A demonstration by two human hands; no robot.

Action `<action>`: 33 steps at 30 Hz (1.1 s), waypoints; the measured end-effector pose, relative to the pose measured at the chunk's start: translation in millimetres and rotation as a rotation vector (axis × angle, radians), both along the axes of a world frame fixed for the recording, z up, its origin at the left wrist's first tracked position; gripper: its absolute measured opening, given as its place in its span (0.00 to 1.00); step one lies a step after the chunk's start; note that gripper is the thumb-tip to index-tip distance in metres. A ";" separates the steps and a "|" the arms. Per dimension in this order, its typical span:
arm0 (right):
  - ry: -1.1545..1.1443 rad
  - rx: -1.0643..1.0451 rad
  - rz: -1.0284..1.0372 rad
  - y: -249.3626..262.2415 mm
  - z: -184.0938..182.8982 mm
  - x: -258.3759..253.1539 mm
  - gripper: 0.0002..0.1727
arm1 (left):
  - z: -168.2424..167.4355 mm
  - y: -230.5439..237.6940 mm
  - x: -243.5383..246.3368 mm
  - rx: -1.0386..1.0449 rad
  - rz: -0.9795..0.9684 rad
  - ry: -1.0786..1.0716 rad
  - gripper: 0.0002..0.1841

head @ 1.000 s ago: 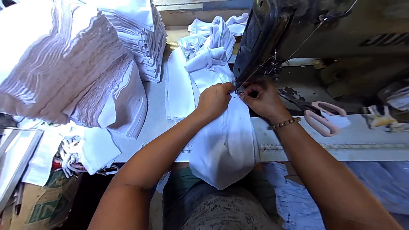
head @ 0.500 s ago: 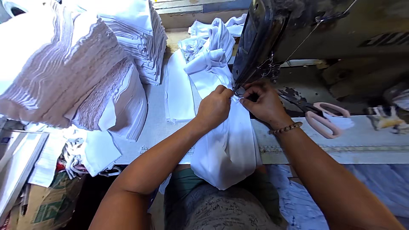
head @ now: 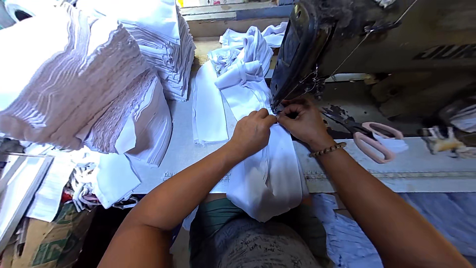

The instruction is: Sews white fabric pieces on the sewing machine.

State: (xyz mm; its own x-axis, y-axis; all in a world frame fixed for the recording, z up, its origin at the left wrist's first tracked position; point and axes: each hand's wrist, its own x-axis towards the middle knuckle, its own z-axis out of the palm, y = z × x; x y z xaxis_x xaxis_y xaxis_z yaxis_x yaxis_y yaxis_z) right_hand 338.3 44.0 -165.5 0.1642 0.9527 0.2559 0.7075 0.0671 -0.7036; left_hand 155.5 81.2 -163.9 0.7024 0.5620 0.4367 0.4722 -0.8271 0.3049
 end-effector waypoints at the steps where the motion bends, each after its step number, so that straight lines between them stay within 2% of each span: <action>1: 0.000 -0.018 0.002 0.6 0.7 0.4 0.12 | 1.4 -0.6 0.1 -0.015 0.014 0.002 0.13; 4: 0.011 -0.072 0.018 1.4 0.7 0.5 0.11 | 5.0 0.5 -1.1 -0.070 0.017 0.075 0.16; 9: 0.071 -0.097 0.050 1.9 1.9 4.0 0.10 | 9.4 9.3 -4.8 -0.046 -0.003 0.219 0.16; 12: 0.179 -0.148 -0.030 -0.2 8.7 8.4 0.06 | 13.6 10.6 -5.2 -0.060 0.028 0.270 0.17; 18: 0.094 -0.150 -0.042 1.0 4.4 -0.1 0.13 | 13.3 17.0 -11.9 -0.094 -0.029 0.239 0.21; 26: 0.033 -0.265 -0.012 2.8 8.3 -3.1 0.13 | 0.3 12.7 -14.7 -0.004 -0.063 0.084 0.13; 29: -0.102 -0.175 -0.051 2.9 5.4 -0.5 0.15 | -0.8 11.5 -15.2 0.006 -0.059 0.078 0.14; 31: -0.317 -0.021 -0.108 6.1 3.1 15.4 0.17 | -1.7 11.6 -16.2 0.016 -0.056 0.083 0.14; 33: -0.355 -0.027 -0.105 5.9 9.5 40.9 0.15 | -1.3 11.3 -16.6 0.011 -0.055 0.094 0.14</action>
